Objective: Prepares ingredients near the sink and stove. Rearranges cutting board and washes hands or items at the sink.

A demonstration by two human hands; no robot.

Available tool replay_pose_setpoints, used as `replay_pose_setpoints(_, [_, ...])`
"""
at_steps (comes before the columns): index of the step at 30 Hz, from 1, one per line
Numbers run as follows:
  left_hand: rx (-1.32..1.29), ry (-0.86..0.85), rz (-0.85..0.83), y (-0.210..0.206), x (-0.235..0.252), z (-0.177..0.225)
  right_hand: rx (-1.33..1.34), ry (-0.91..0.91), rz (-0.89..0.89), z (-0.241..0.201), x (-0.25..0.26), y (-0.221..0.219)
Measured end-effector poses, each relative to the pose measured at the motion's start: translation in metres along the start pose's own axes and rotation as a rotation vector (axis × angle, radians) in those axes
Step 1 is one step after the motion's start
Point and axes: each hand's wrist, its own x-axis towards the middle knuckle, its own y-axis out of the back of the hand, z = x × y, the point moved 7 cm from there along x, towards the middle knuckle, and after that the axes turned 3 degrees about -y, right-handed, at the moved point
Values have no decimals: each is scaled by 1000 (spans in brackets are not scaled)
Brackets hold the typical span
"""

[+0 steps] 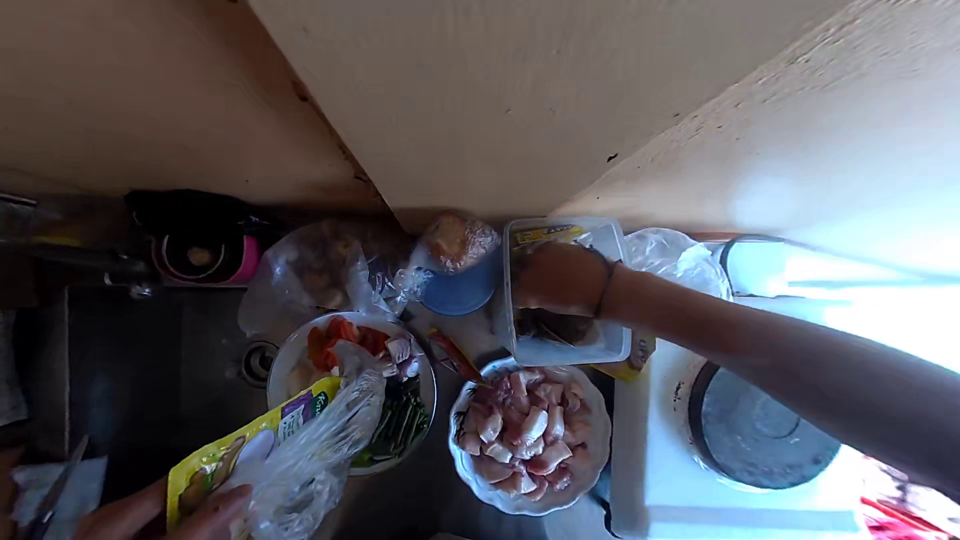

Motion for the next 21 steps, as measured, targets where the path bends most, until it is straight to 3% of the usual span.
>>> replay_pose_setpoints(3, [-1,15,12,6,-3,-5,108,220,339,6,-28,28])
replay_pose_setpoints(5, [-15,15,23,8,-5,-7,224,225,549,13,-50,48])
replay_pose_setpoints(12, [-16,-31,61,12,-9,-1,697,-427,760,26,-84,47])
replay_pose_setpoints(17, [-17,-56,45,12,-11,4,864,-683,657,15,-63,9])
replay_pose_setpoints(21, [4,-43,41,13,-14,3,809,-782,493,12,-56,19])
